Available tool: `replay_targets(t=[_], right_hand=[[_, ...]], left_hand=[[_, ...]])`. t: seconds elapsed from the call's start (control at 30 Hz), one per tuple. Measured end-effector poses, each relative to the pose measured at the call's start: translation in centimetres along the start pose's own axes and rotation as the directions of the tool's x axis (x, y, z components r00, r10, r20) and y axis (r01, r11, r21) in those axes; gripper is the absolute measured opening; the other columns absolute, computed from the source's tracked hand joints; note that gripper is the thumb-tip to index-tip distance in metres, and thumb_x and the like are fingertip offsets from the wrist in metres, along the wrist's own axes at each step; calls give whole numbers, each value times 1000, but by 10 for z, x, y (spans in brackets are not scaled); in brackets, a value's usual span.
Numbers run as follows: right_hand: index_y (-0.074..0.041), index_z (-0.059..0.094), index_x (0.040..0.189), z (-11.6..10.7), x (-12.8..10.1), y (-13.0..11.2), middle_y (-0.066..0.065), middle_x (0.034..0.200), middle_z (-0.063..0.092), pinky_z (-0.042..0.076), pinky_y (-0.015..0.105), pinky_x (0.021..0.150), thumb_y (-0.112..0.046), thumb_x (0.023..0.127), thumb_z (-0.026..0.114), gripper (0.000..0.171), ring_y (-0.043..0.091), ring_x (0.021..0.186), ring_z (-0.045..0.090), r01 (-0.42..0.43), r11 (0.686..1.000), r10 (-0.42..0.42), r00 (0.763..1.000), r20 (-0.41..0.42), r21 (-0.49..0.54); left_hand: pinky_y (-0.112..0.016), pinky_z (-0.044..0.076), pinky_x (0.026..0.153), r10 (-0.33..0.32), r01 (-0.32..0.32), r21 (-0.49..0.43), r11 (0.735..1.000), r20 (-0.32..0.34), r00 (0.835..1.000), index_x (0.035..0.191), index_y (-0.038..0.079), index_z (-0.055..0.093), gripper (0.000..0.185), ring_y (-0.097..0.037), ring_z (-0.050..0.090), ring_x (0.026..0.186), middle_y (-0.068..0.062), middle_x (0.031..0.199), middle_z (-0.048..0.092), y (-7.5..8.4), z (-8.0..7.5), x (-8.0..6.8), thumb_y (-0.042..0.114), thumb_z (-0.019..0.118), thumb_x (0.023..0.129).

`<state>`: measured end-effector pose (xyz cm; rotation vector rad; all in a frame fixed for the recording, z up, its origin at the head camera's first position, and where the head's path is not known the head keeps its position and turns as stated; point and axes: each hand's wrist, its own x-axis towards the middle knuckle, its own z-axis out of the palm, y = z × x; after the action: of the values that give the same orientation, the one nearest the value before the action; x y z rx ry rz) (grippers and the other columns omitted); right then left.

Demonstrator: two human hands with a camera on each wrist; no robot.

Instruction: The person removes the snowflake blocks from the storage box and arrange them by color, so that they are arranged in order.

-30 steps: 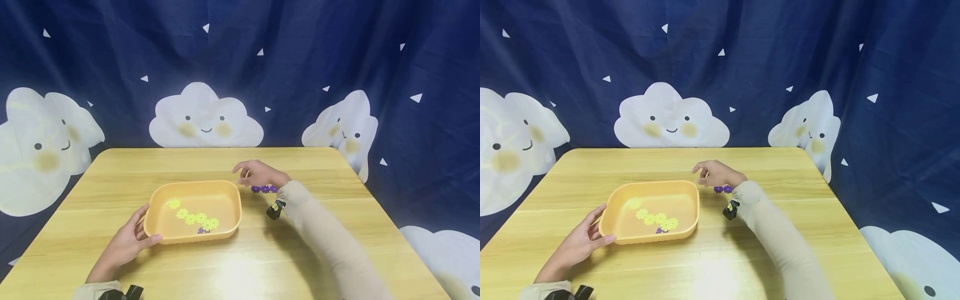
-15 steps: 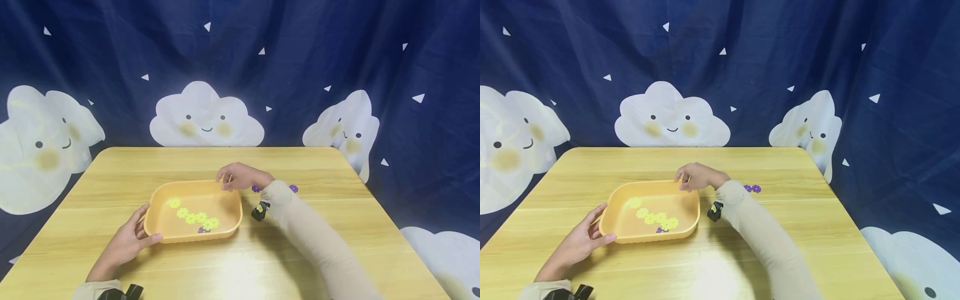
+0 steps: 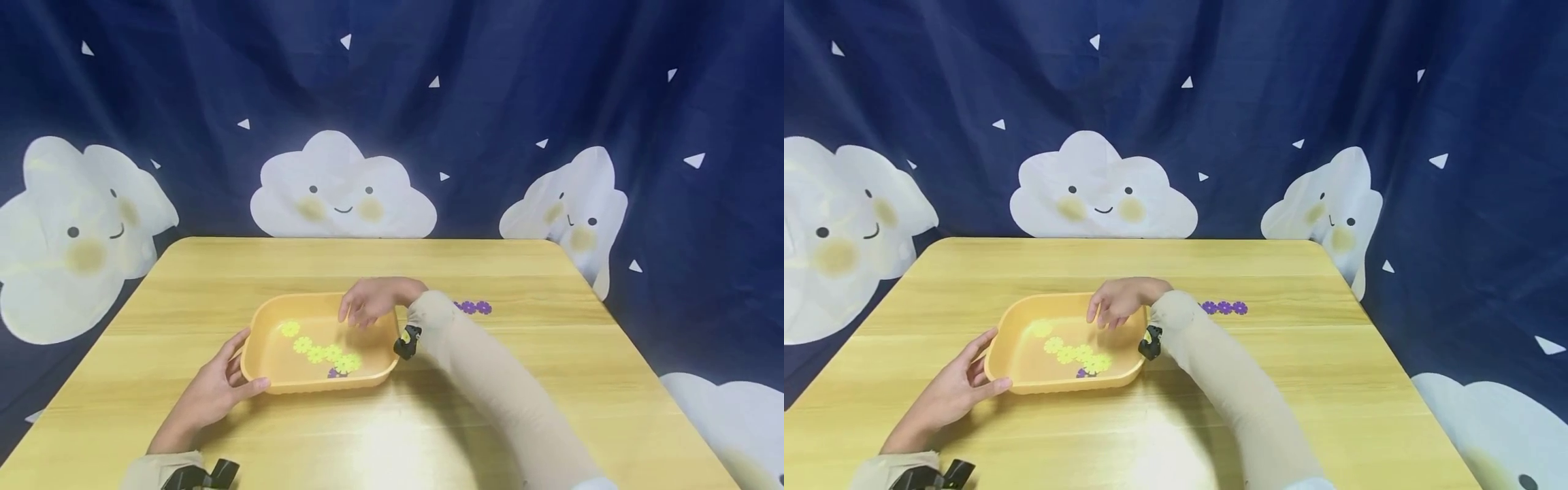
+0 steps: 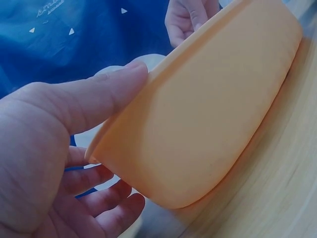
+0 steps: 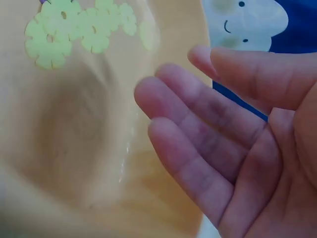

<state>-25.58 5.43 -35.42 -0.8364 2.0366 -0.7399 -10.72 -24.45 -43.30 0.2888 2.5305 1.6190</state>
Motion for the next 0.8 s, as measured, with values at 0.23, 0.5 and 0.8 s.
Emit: replay_targets(t=[0.23, 0.5, 0.8], right_hand=[[-2, 57, 129, 10, 15, -7, 17, 123, 63, 52, 35, 92, 4, 98, 50, 32, 28, 105, 65, -46, 997, 35, 983, 182, 57], [-5, 57, 130, 17, 28, -16, 8, 119, 67, 52, 26, 90, 8, 93, 55, 39, 15, 108, 63, -148, 988, 125, 944, 305, 52], [-8, 57, 133, 28, 33, -22, 10, 126, 63, 48, 27, 96, 10, 95, 47, 42, 15, 115, 60, -231, 970, 175, 884, 433, 78]], left_hand=[[-23, 49, 91, -13, 13, 12, 1000, -4, 1000, 154, 0, 7, 103, -44, 45, 127, -33, 147, 33, -1, 1, -1, 22, 78, 84], [-21, 47, 91, 16, -16, 5, 1000, -3, 1000, 154, 0, 7, 102, -44, 45, 127, -33, 147, 33, 2, 0, 4, 20, 78, 84], [-26, 48, 93, 8, -8, 10, 1000, -1, 1000, 154, 0, 6, 102, -44, 44, 128, -33, 147, 32, 2, 0, 3, 21, 78, 84]])
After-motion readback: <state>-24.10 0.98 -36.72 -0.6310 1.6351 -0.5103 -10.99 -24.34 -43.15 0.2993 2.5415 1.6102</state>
